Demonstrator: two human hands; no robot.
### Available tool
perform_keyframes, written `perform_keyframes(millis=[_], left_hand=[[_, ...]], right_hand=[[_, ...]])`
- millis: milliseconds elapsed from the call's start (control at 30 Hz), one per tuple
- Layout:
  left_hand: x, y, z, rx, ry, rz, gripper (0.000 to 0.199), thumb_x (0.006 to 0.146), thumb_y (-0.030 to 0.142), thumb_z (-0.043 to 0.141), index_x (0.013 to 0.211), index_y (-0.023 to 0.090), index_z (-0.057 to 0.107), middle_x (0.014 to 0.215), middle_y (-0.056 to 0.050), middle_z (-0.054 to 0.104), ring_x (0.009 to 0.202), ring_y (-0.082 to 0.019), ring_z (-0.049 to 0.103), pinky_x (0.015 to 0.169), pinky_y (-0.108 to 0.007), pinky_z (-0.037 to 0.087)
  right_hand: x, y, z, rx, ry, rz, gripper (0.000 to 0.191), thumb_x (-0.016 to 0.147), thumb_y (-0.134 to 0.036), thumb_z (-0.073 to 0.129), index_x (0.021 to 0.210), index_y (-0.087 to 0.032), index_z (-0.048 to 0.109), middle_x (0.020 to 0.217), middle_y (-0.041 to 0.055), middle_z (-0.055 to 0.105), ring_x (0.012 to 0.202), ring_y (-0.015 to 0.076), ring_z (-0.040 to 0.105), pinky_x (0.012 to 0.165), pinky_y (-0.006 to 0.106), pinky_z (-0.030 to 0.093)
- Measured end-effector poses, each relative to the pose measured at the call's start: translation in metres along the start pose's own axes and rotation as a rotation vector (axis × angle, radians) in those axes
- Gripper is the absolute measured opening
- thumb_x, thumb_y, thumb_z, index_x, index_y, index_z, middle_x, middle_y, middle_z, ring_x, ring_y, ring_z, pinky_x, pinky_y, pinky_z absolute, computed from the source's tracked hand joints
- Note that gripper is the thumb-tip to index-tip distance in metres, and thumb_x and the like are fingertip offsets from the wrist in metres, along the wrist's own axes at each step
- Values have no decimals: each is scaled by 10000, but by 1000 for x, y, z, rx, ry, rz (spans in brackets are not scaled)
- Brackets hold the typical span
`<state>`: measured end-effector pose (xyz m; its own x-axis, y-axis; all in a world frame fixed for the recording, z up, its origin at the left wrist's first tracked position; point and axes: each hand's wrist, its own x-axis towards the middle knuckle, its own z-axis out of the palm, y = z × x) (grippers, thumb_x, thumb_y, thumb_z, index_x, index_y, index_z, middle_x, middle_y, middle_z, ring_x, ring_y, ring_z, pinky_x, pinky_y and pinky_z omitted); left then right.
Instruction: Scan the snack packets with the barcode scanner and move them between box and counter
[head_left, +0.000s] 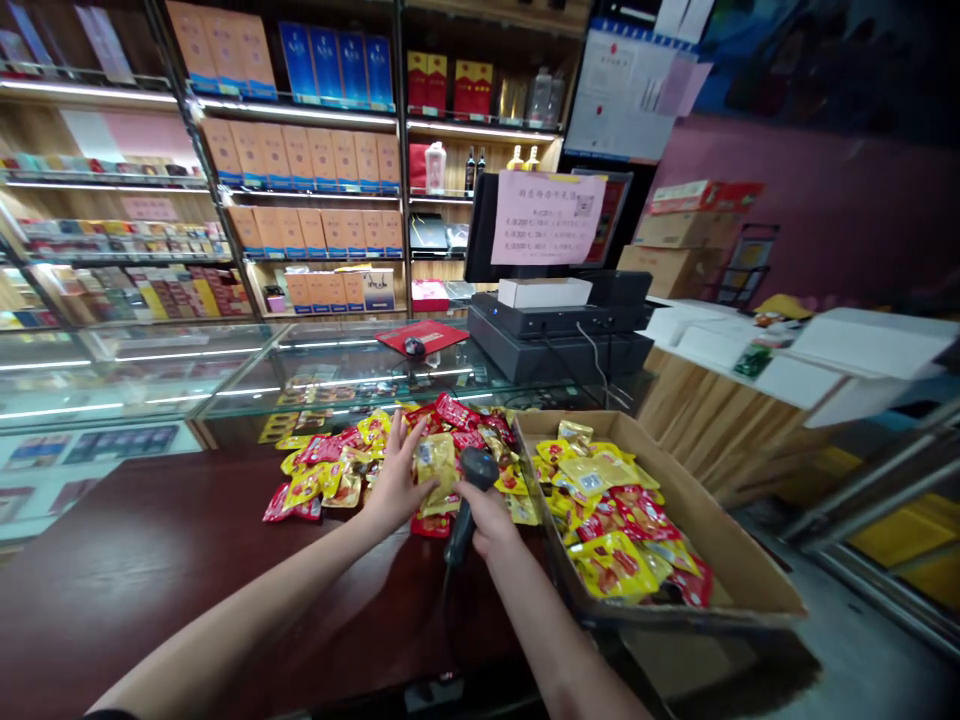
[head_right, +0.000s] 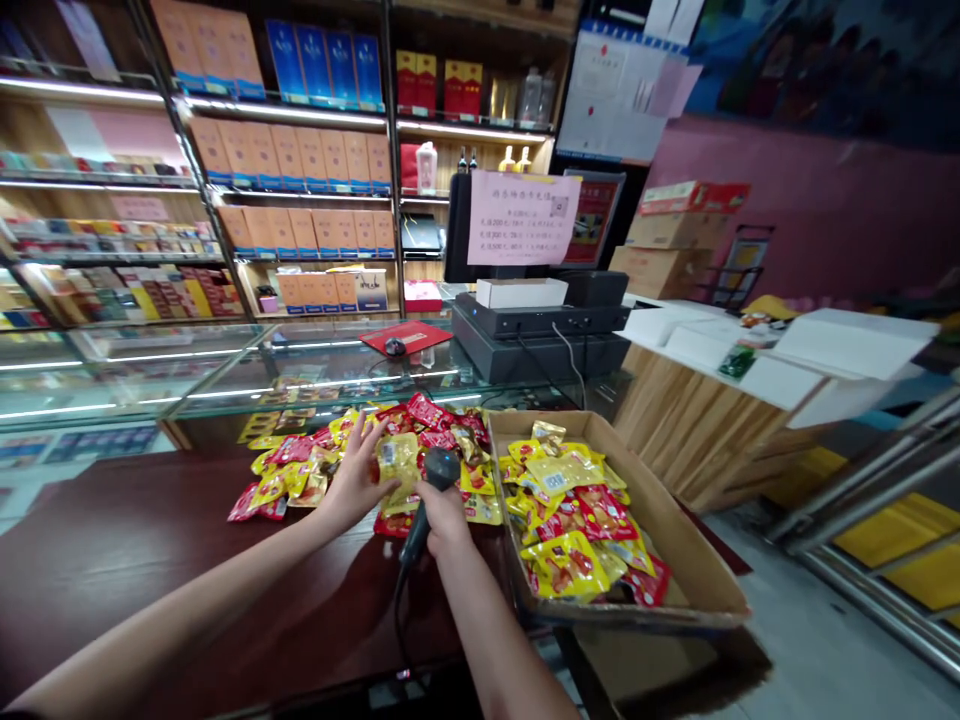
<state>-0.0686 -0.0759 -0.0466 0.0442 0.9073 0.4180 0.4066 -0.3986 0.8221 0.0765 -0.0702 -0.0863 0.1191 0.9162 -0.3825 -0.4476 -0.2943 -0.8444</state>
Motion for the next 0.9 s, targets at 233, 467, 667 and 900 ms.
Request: perform_keyframes(millis=[233, 467, 667, 900], left_hand=[[-7, -28, 1, -582, -107, -647, 762, 535, 323, 849, 1213, 144, 550, 1114, -162, 648, 936, -264, 656, 779, -355, 533], [-1, -42, 3, -623, -67, -800, 575, 405, 311, 895, 896, 153, 641, 836, -58, 703, 697, -182, 665, 616, -287, 526], [1, -52, 17, -542, -112, -837, 523, 404, 270, 885, 830, 171, 598, 706, 10, 657, 581, -126, 612, 539, -250, 484], [5, -64, 26, -547, -109, -798, 470, 465, 219, 838, 873, 174, 609, 591, 49, 584, 474, -79, 521, 467, -202, 413]], right_hand=[[-4, 10, 7, -17, -80, -56, 305, 499, -221, 711, 785, -131, 654, 595, 8, 662, 643, 199, 643, 656, 304, 489], [-15, -2, 10, -210, -82, -213, 167, 560, -247, 677, 688, -145, 642, 566, -27, 609, 582, 140, 554, 592, 248, 422], [-36, -16, 5, -418, -276, -371, 91, 565, -188, 649, 651, -160, 637, 603, -19, 638, 598, 135, 565, 567, 229, 426], [-45, -10, 12, -529, -371, -125, 76, 622, -210, 547, 558, -171, 550, 369, -43, 485, 326, 92, 429, 370, 211, 364]])
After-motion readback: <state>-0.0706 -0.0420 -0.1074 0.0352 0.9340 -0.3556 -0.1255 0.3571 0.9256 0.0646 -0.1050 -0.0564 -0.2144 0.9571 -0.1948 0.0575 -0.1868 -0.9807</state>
